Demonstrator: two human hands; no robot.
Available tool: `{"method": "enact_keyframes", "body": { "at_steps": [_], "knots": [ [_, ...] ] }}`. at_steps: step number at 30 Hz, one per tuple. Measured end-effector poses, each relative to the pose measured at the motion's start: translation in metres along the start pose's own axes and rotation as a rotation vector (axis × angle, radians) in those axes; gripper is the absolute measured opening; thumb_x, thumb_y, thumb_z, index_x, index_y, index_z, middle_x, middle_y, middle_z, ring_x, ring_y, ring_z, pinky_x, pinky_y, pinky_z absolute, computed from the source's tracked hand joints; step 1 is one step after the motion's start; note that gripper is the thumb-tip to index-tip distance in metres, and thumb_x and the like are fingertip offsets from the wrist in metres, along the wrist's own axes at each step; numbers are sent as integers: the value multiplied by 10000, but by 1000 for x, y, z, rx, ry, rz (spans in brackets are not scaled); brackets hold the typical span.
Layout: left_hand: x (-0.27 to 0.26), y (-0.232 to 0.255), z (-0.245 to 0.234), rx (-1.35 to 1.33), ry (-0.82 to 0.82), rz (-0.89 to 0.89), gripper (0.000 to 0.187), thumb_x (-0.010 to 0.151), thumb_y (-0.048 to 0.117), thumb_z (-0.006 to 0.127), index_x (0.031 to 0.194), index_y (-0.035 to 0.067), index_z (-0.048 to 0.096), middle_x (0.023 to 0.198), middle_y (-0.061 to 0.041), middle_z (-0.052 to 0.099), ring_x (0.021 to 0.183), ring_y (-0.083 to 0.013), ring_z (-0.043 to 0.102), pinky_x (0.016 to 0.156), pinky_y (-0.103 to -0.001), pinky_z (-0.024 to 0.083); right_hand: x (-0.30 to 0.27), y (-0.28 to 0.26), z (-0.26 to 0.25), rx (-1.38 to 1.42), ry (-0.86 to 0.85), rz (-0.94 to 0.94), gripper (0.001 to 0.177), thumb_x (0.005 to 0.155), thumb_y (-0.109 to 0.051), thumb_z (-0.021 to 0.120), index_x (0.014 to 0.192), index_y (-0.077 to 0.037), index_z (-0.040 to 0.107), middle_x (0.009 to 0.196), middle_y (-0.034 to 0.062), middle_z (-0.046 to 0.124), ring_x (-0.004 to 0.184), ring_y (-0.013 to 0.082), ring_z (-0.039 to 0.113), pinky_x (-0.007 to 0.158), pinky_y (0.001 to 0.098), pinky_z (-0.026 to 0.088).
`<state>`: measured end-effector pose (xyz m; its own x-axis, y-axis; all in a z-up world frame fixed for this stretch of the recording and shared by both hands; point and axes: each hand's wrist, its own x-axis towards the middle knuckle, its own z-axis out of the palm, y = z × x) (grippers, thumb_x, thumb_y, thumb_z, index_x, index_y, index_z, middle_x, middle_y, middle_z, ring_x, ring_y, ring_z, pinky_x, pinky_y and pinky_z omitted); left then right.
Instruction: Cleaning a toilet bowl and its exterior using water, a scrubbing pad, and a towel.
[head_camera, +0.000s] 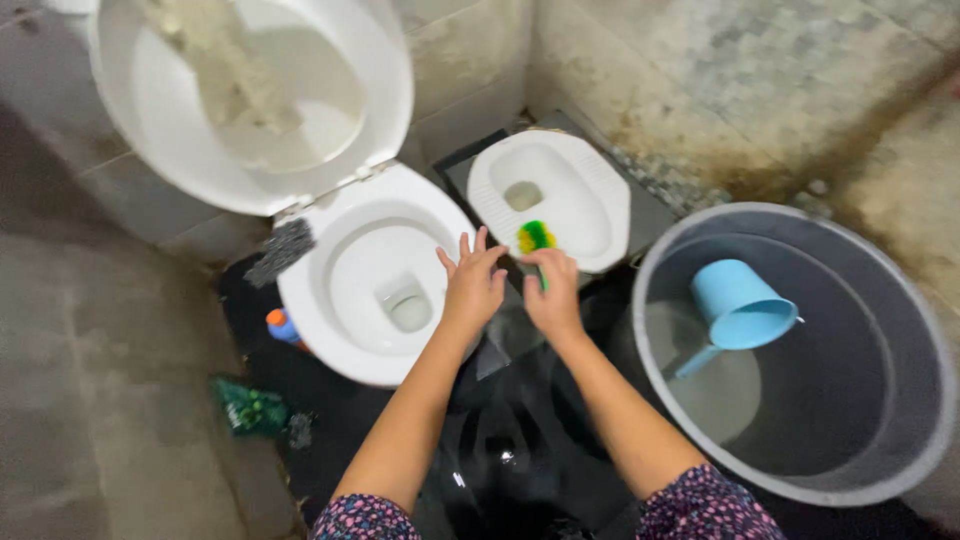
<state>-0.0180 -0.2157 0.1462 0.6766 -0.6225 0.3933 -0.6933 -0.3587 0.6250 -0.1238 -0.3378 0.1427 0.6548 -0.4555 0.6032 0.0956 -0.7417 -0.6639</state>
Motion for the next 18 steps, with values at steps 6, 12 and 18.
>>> {"method": "enact_keyframes", "body": {
  "at_steps": [6,12,18],
  "knots": [
    [24,66,66,-89,-146,92,419,827,88,726,1236,163,675,1558,-222,431,1472,-505,296,1157,-758,12,-9,72,-105,-249,209,213,364,763,61,624,1101,-67,665,1182,169,626,1165,379,521,1037,459,411],
    [33,120,131,-201,-266,160,413,841,103,711,1246,169,664,1560,-202,457,1483,-483,308,1194,-720,24,-79,249,-164,-75,573,792,484,766,-60,719,1241,-68,624,1174,126,634,1110,288,616,986,419,493],
    [30,155,188,-206,-394,218,409,851,104,709,1254,158,670,1564,-231,417,1486,-491,274,1185,-708,6,-106,263,-212,-173,719,1358,766,659,-125,840,1352,-52,523,1260,193,573,1200,339,554,1026,463,452]
  ]
}}
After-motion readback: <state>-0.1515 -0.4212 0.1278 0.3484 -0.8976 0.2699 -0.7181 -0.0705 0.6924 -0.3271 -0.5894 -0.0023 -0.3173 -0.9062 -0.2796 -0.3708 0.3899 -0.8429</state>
